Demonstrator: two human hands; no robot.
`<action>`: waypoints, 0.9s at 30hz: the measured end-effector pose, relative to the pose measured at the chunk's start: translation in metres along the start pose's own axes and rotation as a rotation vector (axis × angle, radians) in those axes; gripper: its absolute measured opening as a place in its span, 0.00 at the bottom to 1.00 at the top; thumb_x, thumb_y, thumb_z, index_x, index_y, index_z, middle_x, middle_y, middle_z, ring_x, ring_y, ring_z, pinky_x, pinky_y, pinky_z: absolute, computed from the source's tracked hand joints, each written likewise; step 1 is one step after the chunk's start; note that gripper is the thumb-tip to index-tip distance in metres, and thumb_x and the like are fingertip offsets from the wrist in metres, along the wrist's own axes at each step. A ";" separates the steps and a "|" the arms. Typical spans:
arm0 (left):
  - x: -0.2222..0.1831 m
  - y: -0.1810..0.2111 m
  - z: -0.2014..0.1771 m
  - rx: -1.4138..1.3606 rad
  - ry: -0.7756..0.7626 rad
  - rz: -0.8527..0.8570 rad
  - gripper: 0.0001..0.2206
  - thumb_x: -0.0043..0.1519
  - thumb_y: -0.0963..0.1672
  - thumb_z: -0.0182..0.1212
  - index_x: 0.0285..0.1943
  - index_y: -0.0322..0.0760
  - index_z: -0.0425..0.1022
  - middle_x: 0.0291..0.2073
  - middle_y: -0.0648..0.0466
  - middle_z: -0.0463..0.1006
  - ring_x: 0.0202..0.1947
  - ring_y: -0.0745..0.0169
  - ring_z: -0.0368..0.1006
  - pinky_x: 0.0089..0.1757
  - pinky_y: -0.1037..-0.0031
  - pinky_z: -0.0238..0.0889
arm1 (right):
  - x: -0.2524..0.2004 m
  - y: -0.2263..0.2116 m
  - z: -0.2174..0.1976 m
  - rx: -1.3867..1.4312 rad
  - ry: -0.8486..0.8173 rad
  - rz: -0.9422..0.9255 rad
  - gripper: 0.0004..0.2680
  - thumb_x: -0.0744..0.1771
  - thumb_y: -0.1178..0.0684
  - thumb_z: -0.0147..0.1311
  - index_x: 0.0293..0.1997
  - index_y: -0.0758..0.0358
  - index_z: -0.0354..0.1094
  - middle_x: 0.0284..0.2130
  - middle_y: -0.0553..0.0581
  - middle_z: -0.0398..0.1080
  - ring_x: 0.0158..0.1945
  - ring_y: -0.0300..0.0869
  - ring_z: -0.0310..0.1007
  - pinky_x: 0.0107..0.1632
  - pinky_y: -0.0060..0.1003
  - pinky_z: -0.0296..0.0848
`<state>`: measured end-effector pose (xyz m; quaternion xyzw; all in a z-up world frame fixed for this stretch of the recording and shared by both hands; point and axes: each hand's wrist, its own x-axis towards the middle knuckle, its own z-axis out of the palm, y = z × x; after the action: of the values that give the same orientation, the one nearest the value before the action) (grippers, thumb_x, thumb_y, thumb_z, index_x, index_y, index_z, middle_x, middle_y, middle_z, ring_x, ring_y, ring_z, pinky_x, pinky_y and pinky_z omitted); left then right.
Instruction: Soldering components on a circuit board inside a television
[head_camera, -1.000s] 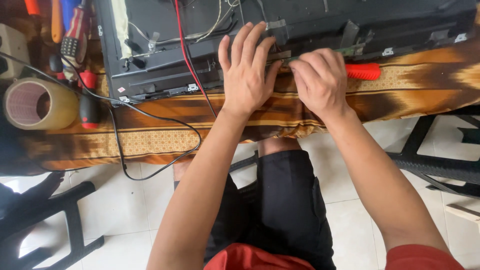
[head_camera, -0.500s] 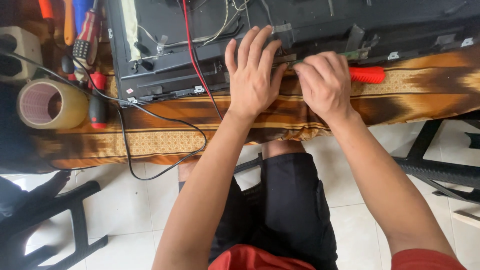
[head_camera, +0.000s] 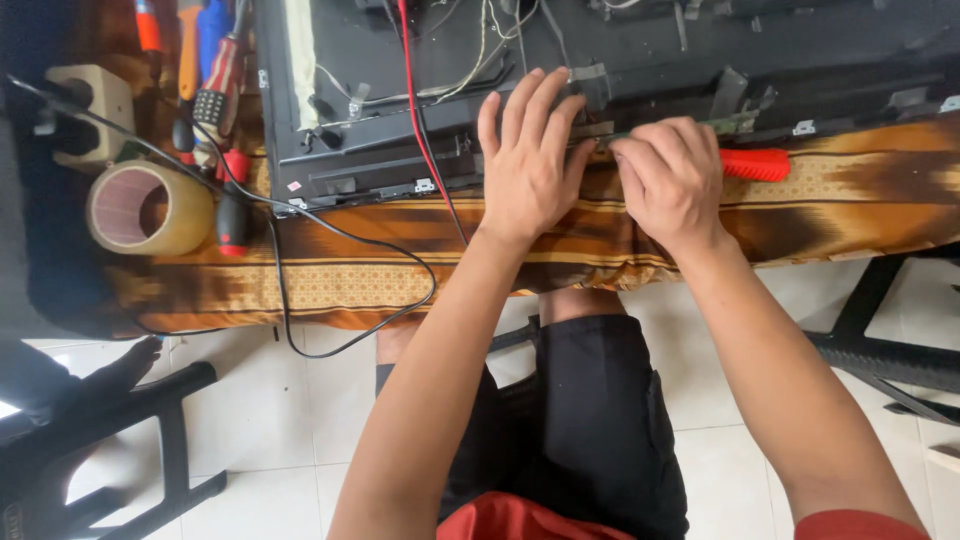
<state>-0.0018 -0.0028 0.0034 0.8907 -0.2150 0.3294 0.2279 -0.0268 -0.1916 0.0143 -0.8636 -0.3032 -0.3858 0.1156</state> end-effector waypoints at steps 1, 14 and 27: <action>0.000 0.001 0.001 -0.006 -0.001 0.000 0.14 0.67 0.49 0.59 0.58 0.43 0.75 0.66 0.54 0.70 0.68 0.53 0.65 0.67 0.52 0.44 | 0.001 0.001 -0.001 -0.004 -0.004 0.001 0.03 0.71 0.62 0.58 0.40 0.65 0.77 0.39 0.56 0.73 0.40 0.51 0.69 0.42 0.45 0.64; 0.001 -0.001 -0.001 -0.007 -0.007 0.009 0.14 0.68 0.49 0.59 0.59 0.42 0.75 0.66 0.53 0.69 0.68 0.51 0.65 0.66 0.51 0.45 | -0.002 0.004 0.005 0.002 -0.003 -0.007 0.02 0.67 0.64 0.62 0.38 0.65 0.77 0.37 0.55 0.75 0.40 0.49 0.69 0.41 0.43 0.65; 0.000 -0.003 0.001 -0.005 -0.040 0.009 0.15 0.68 0.50 0.58 0.60 0.43 0.75 0.67 0.53 0.68 0.69 0.51 0.63 0.66 0.51 0.43 | -0.001 0.004 0.002 0.045 0.001 -0.030 0.03 0.68 0.65 0.63 0.37 0.65 0.78 0.37 0.54 0.75 0.40 0.49 0.69 0.42 0.43 0.64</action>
<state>0.0001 -0.0012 0.0020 0.8956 -0.2243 0.3118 0.2245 -0.0235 -0.1948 0.0125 -0.8559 -0.3248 -0.3811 0.1291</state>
